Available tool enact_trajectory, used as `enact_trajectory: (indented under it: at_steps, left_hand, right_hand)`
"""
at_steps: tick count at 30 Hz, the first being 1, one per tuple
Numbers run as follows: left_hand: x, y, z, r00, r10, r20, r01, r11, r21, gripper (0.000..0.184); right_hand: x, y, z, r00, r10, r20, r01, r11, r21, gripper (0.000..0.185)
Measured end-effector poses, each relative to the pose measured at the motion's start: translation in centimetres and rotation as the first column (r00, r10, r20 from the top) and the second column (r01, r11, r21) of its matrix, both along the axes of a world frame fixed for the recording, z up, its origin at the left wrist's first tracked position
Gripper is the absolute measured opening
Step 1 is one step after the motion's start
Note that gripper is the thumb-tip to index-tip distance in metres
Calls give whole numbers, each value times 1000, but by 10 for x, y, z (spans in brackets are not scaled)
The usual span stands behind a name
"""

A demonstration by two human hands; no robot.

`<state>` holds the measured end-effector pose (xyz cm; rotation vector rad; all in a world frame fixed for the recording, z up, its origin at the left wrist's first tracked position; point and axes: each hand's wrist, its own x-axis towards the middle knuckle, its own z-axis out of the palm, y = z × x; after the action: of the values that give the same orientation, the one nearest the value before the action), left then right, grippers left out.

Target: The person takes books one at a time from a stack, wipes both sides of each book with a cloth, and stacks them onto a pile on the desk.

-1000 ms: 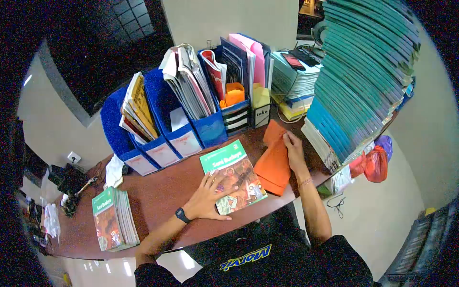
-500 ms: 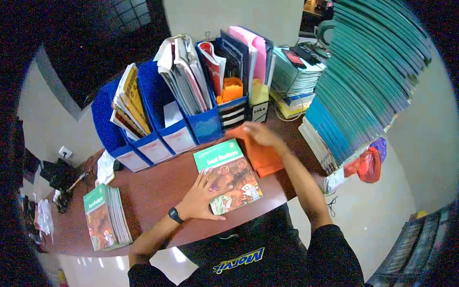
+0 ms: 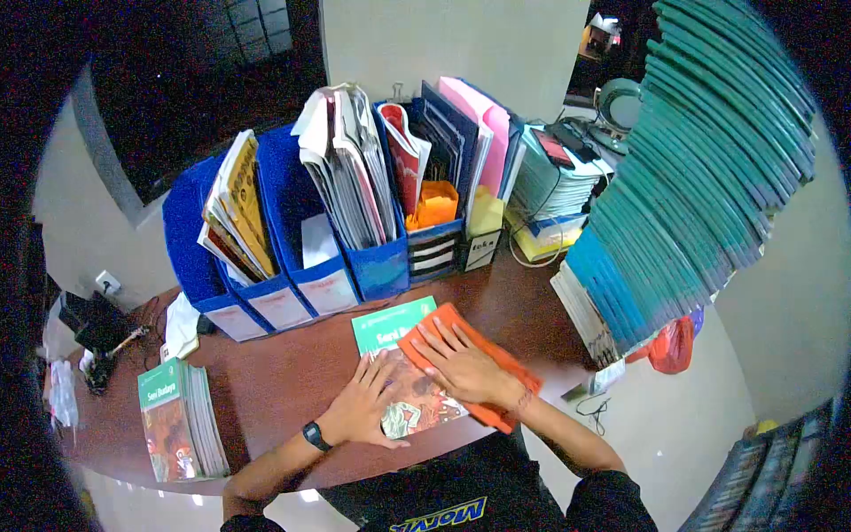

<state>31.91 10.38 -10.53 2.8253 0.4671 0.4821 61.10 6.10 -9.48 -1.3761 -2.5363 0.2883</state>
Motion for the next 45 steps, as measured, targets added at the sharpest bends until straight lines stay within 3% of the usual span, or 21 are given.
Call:
enact_trajectory:
  at_steps: [3, 7, 14, 17, 23, 27, 32, 37, 42, 45]
  left_hand:
    - [-4, -6, -1, 1000, 17, 13, -16, 999, -36, 103]
    - [-6, -6, 6, 998, -1, -59, -2, 999, -36, 96]
    - [-3, -8, 5, 998, -2, -58, 1, 1000, -26, 94]
    - [-3, -8, 1, 999, 16, -37, -18, 999, -49, 93]
    - [-5, -9, 2, 999, 28, -30, -29, 999, -36, 90]
    - [-5, -9, 2, 1000, 22, -3, -22, 1000, -5, 93]
    - [-11, -5, 10, 995, -12, -101, 12, 1000, 0, 103]
    - [-39, 37, 4, 987, 143, 75, -121, 963, -242, 120]
    - [-39, 45, 2, 968, 239, 77, -230, 967, -112, 139]
    - [-40, 48, 1, 967, 220, 130, -198, 967, -161, 130]
  right_hand:
    - [-13, -41, 9, 999, -37, 12, 37, 999, -32, 65]
    - [-30, -69, 13, 977, -215, 6, 215, 976, -44, 65]
    - [-29, 68, -26, 939, -332, -94, 342, 930, 130, 66]
    - [-31, 64, -32, 929, -369, -30, 369, 915, 165, 67]
    - [-57, -43, -7, 921, -391, 4, 390, 919, 67, 69]
    - [-66, -42, -5, 901, -420, 104, 405, 903, 142, 70]
    - [-69, 54, -24, 884, -466, 50, 449, 873, 190, 70]
    - [-79, 27, -22, 909, -416, 30, 402, 892, 207, 71]
    - [-93, -44, -5, 949, -311, 47, 302, 942, 146, 70]
    - [-90, -18, -11, 947, -319, 27, 310, 935, 169, 70]
